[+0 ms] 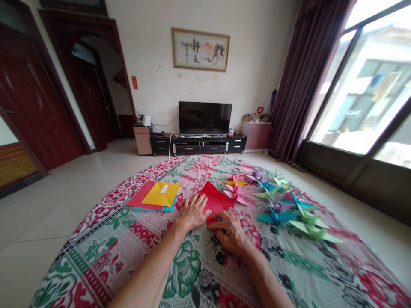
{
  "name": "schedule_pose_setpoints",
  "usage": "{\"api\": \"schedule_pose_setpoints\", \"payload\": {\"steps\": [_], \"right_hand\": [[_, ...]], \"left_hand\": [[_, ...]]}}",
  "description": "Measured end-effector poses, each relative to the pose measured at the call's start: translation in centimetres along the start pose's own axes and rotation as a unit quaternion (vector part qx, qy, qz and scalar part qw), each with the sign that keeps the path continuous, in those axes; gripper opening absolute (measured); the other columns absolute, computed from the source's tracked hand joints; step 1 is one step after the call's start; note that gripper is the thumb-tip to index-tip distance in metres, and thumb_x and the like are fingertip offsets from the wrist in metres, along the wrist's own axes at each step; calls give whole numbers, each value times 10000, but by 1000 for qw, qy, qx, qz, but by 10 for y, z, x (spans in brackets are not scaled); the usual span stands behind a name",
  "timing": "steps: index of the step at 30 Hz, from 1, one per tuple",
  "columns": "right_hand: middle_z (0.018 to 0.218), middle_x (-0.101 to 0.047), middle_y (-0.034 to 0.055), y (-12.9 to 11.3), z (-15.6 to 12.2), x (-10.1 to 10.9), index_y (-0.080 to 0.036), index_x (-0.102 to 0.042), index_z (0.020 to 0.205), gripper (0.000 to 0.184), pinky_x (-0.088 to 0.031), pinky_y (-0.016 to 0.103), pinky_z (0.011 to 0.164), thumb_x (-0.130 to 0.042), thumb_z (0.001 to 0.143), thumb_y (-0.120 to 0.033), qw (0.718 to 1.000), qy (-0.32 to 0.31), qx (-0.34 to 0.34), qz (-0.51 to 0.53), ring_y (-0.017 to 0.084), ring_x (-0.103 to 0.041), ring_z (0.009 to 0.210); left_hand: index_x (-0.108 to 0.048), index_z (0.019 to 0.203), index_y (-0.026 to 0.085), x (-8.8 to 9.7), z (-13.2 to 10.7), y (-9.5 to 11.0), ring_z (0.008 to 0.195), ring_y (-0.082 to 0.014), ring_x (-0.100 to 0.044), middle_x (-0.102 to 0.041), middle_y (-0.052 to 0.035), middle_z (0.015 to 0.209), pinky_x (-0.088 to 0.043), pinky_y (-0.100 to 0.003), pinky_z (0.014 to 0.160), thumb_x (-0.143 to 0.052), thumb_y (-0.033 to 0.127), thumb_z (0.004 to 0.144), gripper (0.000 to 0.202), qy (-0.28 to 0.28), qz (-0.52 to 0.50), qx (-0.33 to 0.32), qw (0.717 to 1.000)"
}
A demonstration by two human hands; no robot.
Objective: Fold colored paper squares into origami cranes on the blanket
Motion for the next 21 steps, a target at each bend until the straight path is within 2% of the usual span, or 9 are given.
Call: {"api": "schedule_pose_setpoints", "payload": {"steps": [9, 21], "right_hand": [[1016, -592, -3, 1, 0, -3, -332, -668, 978, 423, -305, 342, 878, -468, 701, -82, 1000, 3, -4, 6, 173, -487, 971], [1028, -575, -7, -2, 0, -3, -340, -660, 985, 429, -286, 352, 884, -458, 694, -98, 1000, -13, -19, -8, 177, -472, 983]], "left_hand": [[-274, 1389, 239, 1, -1, 0, 1355, -265, -146, -240, -31, 1469, -163, -512, 1067, -236, 509, 882, 576, 14, -6, -5, 1000], [-265, 1393, 253, 5, -2, 2, 1353, -269, -155, -235, -38, 1471, -173, -525, 1058, -248, 500, 885, 565, -6, -17, -1, 1000]]}}
Point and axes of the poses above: each hand's wrist, its own z-axis towards the middle knuckle, its own x-axis out of the back of the hand, y = z × x, the point moved 6 cm from there along z, towards the middle knuckle
